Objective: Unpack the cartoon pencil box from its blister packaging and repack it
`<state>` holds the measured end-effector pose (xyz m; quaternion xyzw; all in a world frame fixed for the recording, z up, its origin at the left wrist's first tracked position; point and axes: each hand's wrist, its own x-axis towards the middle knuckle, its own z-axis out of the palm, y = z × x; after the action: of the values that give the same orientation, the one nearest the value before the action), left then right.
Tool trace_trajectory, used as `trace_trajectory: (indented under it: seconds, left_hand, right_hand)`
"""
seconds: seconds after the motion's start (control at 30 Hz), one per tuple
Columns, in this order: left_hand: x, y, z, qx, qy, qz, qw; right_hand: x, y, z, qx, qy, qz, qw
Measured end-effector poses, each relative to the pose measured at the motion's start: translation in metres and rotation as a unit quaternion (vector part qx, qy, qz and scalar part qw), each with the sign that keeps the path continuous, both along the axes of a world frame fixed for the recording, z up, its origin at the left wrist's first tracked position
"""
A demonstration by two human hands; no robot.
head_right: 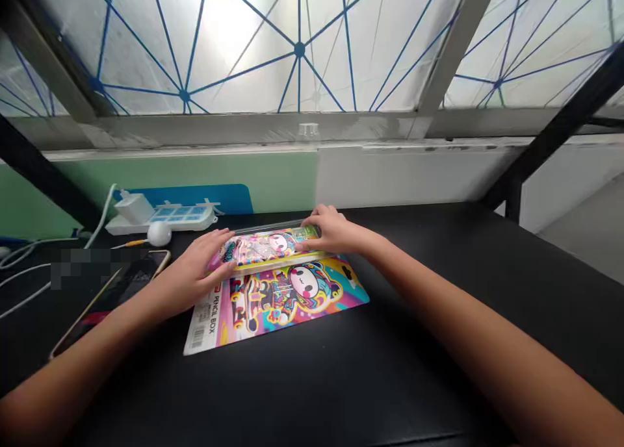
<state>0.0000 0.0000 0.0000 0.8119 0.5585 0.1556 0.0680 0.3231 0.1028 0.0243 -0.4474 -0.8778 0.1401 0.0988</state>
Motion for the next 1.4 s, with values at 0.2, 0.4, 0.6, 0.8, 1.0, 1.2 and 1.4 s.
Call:
trace_trajectory:
  seconds: [0.2,0.4,0.6,0.8,1.0,1.2,1.4]
  left_hand:
    - [0.002,0.0,0.002,-0.007,-0.012,0.005,1.0]
    - [0.0,-0.001,0.005,0.007,-0.068,0.012,0.998]
    - [-0.008,0.001,0.009,0.03,-0.125,0.007,0.992]
    - [-0.011,0.001,0.011,0.125,-0.141,-0.01,0.982]
    - [-0.007,-0.027,0.03,0.304,-0.023,-0.117,0.945]
    - [0.006,-0.088,0.023,0.351,0.047,-0.146,0.924]
    - [0.012,-0.122,-0.006,0.19,0.003,-0.082,0.978]
  right_hand:
    - [-0.004,-0.002,-0.001,0.028,-0.008,-0.03,0.999]
    - [-0.006,-0.006,-0.003,0.1,-0.002,-0.034,0.994]
    - [-0.006,-0.024,-0.007,0.158,0.037,-0.057,0.985]
    - [-0.006,-0.04,-0.019,0.213,0.181,-0.056,0.958]
    - [-0.003,-0.068,-0.002,0.264,0.231,-0.019,0.936]
    - [0.025,-0.132,-0.014,0.386,0.18,0.061,0.903]
    - [0.027,-0.154,-0.043,0.246,0.206,0.085,0.943]
